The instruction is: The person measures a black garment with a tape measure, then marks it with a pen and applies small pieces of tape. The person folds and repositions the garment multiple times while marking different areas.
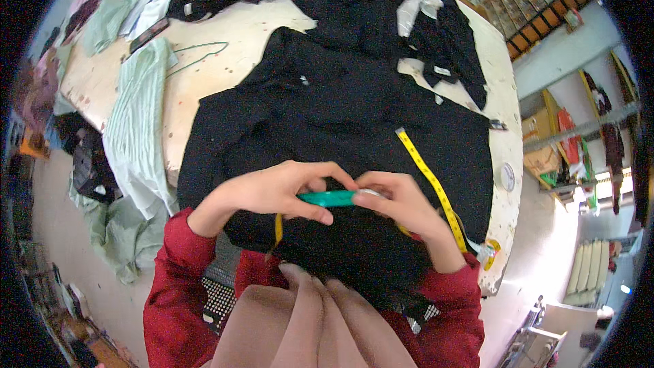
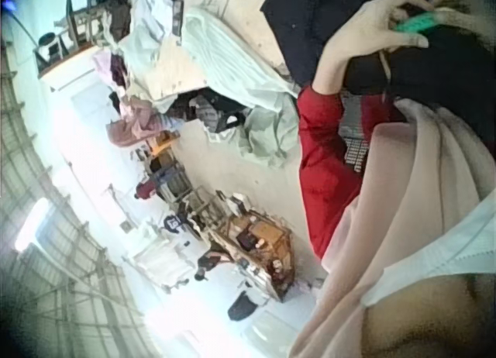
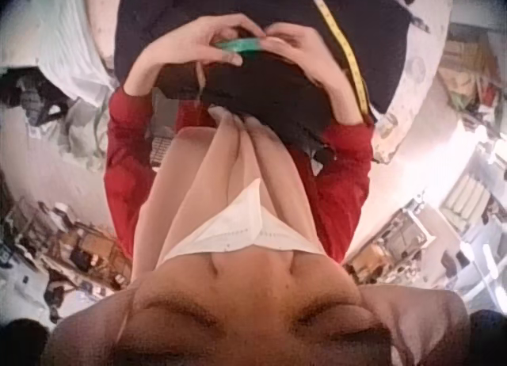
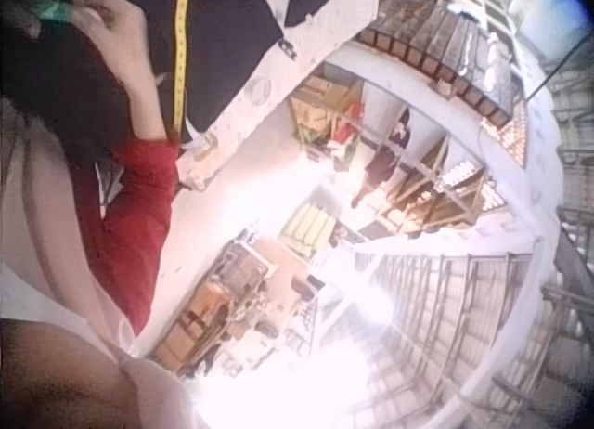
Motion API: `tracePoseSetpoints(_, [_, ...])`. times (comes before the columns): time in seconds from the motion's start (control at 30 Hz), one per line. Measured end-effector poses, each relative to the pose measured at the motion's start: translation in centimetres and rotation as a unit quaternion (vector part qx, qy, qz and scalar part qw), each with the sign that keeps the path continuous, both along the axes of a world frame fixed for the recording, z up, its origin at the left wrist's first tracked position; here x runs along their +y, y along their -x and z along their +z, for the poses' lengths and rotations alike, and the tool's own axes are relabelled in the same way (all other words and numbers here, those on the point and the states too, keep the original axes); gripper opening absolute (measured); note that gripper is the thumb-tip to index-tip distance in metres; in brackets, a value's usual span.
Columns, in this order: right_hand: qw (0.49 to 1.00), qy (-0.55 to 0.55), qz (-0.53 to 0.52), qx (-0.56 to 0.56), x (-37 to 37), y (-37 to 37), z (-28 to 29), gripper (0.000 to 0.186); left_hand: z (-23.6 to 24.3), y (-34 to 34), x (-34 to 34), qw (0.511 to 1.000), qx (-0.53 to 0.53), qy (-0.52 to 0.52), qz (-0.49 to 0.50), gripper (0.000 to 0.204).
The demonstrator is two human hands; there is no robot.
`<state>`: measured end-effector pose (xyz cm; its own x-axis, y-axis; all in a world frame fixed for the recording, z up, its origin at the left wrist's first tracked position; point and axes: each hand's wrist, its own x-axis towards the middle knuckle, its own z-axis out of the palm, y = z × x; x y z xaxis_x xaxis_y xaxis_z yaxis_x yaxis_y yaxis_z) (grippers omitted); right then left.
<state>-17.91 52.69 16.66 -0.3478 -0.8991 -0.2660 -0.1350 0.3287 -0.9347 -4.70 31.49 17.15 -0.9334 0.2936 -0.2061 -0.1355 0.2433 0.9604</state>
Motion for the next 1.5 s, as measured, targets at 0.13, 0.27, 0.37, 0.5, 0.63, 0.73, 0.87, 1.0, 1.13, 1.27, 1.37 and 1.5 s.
tracePoseSetpoints(0.13, [0.981,-0.043,-0.095,0.166,3.9,2.7,2.1,0.015,0.4,-0.7,-5.4,0.997,-0.042,-0.045,-0.047,0.033])
tracePoseSetpoints(0.27, [0.940,-0.159,-0.110,0.282,3.7,4.5,2.6,0.015,-0.1,-0.2,-9.3,0.998,0.037,0.042,0.002,0.030])
tracePoseSetpoints(0.37, [0.784,-0.338,0.016,0.520,2.0,5.4,3.0,0.022,0.2,-0.1,-11.7,0.970,0.044,0.220,0.095,0.021])
tracePoseSetpoints(0.5, [0.823,-0.016,0.058,0.565,-6.7,3.9,1.8,0.072,-1.3,0.7,-11.0,0.979,0.142,0.135,0.050,0.016])
tracePoseSetpoints(0.63, [0.979,-0.052,0.190,-0.044,-15.8,2.7,-1.4,0.048,-2.3,2.3,-12.8,0.971,0.109,0.031,0.212,0.023])
tracePoseSetpoints(0.73, [0.989,0.025,0.119,-0.089,-21.3,3.5,-2.0,0.031,-6.1,0.6,-20.1,0.866,0.105,0.249,0.421,0.032])
tracePoseSetpoints(0.87, [0.994,0.082,0.024,0.069,-28.0,6.3,-3.1,0.023,-9.3,1.3,-22.1,0.882,0.043,0.230,0.409,0.034])
tracePoseSetpoints(1.0, [0.891,0.037,0.080,0.446,-31.6,7.3,-7.5,0.029,-8.6,2.6,-21.0,0.871,-0.021,0.301,0.387,0.034])
tracePoseSetpoints(1.13, [0.897,0.053,0.169,0.405,-31.1,7.2,-7.9,0.016,-9.8,1.8,-20.8,0.878,0.018,0.258,0.403,0.032])
tracePoseSetpoints(1.27, [0.907,0.112,0.173,0.368,-30.7,7.6,-8.7,0.022,-9.9,1.9,-20.7,0.891,0.025,0.223,0.396,0.027])
tracePoseSetpoints(1.37, [0.918,0.133,0.159,0.338,-30.4,7.4,-9.2,0.024,-9.6,1.7,-20.3,0.893,0.021,0.202,0.401,0.023])
tracePoseSetpoints(1.5, [0.921,0.125,0.151,0.337,-30.4,7.5,-9.3,0.022,-9.3,1.6,-20.3,0.899,0.035,0.176,0.399,0.019])
